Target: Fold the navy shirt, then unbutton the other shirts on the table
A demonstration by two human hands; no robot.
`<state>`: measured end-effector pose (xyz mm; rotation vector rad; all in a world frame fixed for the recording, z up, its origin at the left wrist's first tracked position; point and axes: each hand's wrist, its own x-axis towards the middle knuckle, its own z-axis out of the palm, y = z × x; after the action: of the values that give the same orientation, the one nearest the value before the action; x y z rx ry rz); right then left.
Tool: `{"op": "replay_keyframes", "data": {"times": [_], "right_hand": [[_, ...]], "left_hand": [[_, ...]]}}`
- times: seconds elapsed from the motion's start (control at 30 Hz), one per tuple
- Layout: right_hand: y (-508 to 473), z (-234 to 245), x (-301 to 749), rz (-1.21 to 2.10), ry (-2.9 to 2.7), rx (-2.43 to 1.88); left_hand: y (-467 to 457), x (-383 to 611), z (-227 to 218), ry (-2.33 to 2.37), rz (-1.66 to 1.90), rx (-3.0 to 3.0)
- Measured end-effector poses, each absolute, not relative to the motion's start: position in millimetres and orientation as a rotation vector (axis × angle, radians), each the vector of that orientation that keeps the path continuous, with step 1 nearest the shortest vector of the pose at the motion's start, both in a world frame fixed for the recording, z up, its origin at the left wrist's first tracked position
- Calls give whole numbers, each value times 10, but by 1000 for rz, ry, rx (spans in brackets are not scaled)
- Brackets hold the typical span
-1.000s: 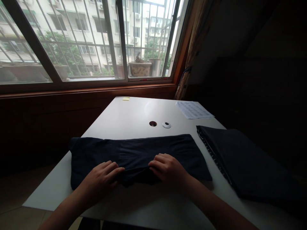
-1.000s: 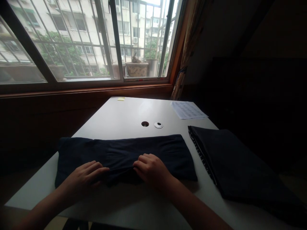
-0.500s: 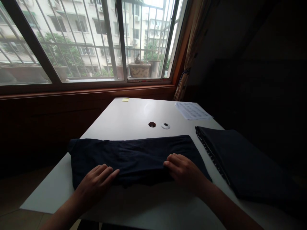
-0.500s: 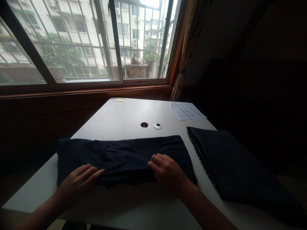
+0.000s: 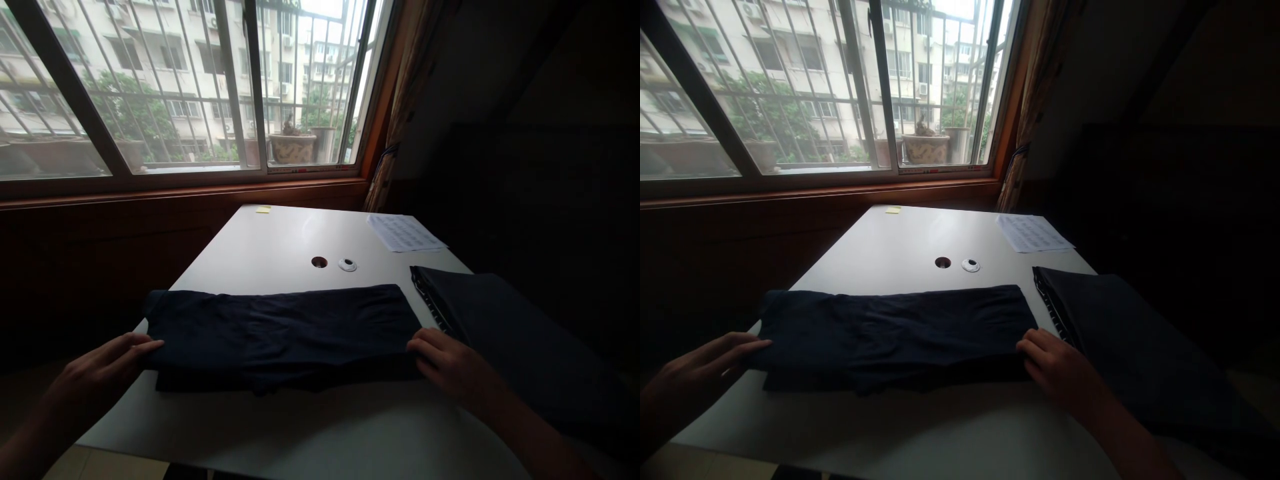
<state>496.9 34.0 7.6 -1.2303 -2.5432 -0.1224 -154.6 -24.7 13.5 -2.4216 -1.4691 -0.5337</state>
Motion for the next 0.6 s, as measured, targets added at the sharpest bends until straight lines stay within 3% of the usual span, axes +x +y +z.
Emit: {"op": "replay_keyframes", "data": {"times": [0.17,0.37,0.6], "right_hand": [[500,159,5044,-211,-2399,-1261],[906,477,4913,-309,-2140,-1417],[1038,758,4834,-361,-1902,-1359]], "left_hand": [[-37,-1439,170,-1567,-772,-2498],[311,-1241,585,-1854,-1177,-2351],[208,-1128,724,-1839,-1253,-2185]]}}
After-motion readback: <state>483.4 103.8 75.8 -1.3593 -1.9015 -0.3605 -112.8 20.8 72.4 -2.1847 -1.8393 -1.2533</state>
